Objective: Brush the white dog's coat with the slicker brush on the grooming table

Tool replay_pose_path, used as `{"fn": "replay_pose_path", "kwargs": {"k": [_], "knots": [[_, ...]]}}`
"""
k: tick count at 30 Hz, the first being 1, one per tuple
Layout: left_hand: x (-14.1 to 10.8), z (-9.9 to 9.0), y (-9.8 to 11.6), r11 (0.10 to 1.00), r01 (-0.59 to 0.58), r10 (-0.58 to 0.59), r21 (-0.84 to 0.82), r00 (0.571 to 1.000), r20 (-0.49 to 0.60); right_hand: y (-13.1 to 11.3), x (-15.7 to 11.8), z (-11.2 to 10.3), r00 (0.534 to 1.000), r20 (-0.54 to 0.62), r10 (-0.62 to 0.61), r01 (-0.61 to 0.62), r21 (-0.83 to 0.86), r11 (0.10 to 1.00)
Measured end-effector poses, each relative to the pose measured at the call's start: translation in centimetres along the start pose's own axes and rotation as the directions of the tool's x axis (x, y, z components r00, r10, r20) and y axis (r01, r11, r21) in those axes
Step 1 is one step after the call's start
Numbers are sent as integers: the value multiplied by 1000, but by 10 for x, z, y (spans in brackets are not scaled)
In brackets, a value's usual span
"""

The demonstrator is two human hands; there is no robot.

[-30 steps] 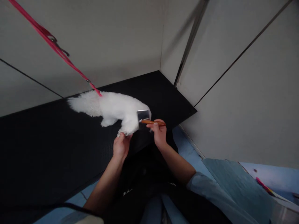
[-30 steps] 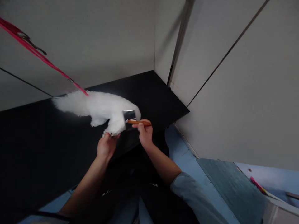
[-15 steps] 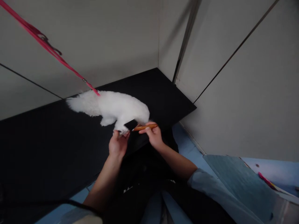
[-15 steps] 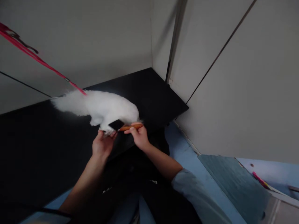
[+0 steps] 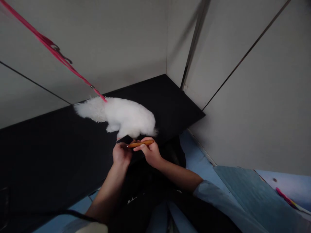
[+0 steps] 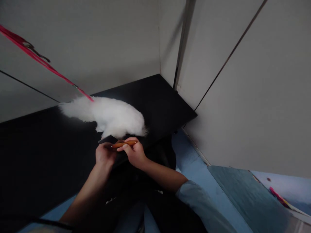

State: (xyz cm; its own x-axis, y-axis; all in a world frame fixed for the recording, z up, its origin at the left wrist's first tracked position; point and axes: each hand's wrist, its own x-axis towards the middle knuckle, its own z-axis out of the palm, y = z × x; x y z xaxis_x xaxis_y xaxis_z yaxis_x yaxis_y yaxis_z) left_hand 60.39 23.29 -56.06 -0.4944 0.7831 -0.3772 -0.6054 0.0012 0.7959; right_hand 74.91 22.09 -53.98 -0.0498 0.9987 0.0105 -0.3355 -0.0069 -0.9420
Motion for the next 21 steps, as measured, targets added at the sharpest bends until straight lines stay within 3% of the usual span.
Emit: {"fn": "replay_pose_path", "kwargs": {"k": [3, 7, 8, 10, 12, 13, 15, 19, 21], "knots": [[-3, -1, 1, 997, 71, -72, -31, 996, -56, -3, 12, -6, 997, -65, 32, -28, 57, 998], [-7, 2, 4, 998, 54, -55, -32, 998, -30, -11, 19, -16, 960, -254, -114, 124, 21, 992], [-7, 2, 3, 997, 53, -55, -49, 998, -41, -11, 16, -15, 966, -229, -119, 128, 24, 991], [-7, 2, 2, 996, 41, -46, -79, 997, -65, -7, 9, -10, 995, -73, -66, 70, 50, 996], [-6, 0, 1, 996, 28, -34, -84, 997, -71, -1, 5, -5, 997, 77, 19, -24, 67, 997], [-5, -1, 0, 997, 31, -36, -73, 998, -59, 1, 6, -4, 994, 95, 49, -55, 71, 996], [-5, -2, 0, 998, 46, -47, -40, 999, -23, 1, 13, -8, 998, 22, 53, -54, 72, 996], [-8, -1, -2, 1000, 20, -21, -24, 999, -38, -6, 23, -22, 977, -198, -78, 86, 29, 996], [-11, 1, -5, 1000, -8, 7, -18, 999, -39, -6, 21, -23, 986, -147, -79, 82, 15, 997]]}}
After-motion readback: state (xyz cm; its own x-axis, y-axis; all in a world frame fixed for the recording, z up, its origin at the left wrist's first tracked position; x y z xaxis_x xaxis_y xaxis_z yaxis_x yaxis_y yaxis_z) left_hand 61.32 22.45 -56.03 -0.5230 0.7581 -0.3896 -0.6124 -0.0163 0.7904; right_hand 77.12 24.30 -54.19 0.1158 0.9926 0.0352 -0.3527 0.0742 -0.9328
